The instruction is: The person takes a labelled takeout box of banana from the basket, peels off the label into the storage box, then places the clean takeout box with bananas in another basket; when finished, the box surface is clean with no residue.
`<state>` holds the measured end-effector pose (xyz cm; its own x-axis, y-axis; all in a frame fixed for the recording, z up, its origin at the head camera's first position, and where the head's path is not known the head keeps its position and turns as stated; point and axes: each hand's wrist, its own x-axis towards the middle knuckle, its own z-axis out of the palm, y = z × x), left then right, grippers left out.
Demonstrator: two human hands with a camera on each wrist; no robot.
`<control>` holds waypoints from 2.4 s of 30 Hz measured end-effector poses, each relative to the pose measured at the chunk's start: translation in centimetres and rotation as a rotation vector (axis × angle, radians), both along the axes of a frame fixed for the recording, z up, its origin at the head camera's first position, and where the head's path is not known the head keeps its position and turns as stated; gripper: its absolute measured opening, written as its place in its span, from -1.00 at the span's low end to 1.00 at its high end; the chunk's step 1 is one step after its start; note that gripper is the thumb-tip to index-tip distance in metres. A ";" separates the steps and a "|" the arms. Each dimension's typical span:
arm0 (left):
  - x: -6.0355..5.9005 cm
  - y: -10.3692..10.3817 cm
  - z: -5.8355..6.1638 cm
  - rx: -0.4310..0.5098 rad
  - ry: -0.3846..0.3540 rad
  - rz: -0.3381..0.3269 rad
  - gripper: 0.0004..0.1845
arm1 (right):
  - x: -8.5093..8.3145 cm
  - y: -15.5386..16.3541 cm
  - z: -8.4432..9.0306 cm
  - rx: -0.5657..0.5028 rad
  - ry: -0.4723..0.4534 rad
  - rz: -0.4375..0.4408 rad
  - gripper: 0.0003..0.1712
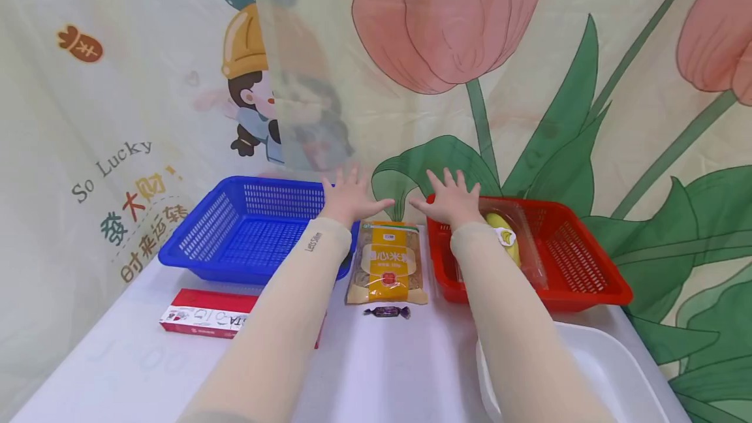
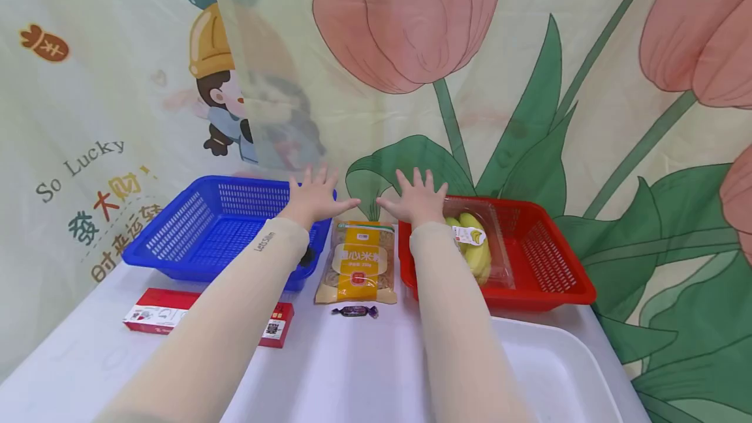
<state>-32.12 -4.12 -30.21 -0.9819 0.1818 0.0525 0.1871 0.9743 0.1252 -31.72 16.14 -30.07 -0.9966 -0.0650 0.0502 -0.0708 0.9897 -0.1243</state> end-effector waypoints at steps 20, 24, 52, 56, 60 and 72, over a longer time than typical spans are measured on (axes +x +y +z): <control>3.6 8.9 -3.4 0.145 -0.189 -0.244 -0.02 | 2.7 14.8 -0.3 -0.036 -0.184 -0.009 0.16; 4.1 9.7 -4.7 0.155 -0.215 -0.248 0.00 | 3.9 16.9 -1.4 -0.101 -0.219 -0.012 0.18; 5.4 11.2 -9.0 0.338 -0.223 -0.214 0.09 | 6.4 19.7 -7.5 -0.563 -0.346 0.038 0.30; 5.4 11.4 -9.2 0.364 -0.228 -0.210 0.10 | 6.6 19.7 -7.2 -0.625 -0.356 0.045 0.30; 5.3 11.5 -9.3 0.386 -0.224 -0.202 0.10 | 6.5 19.5 -7.0 -0.621 -0.319 0.056 0.33; 5.5 11.1 -9.2 0.415 -0.243 -0.192 0.09 | 6.5 18.8 -6.8 -0.449 -0.265 0.033 0.44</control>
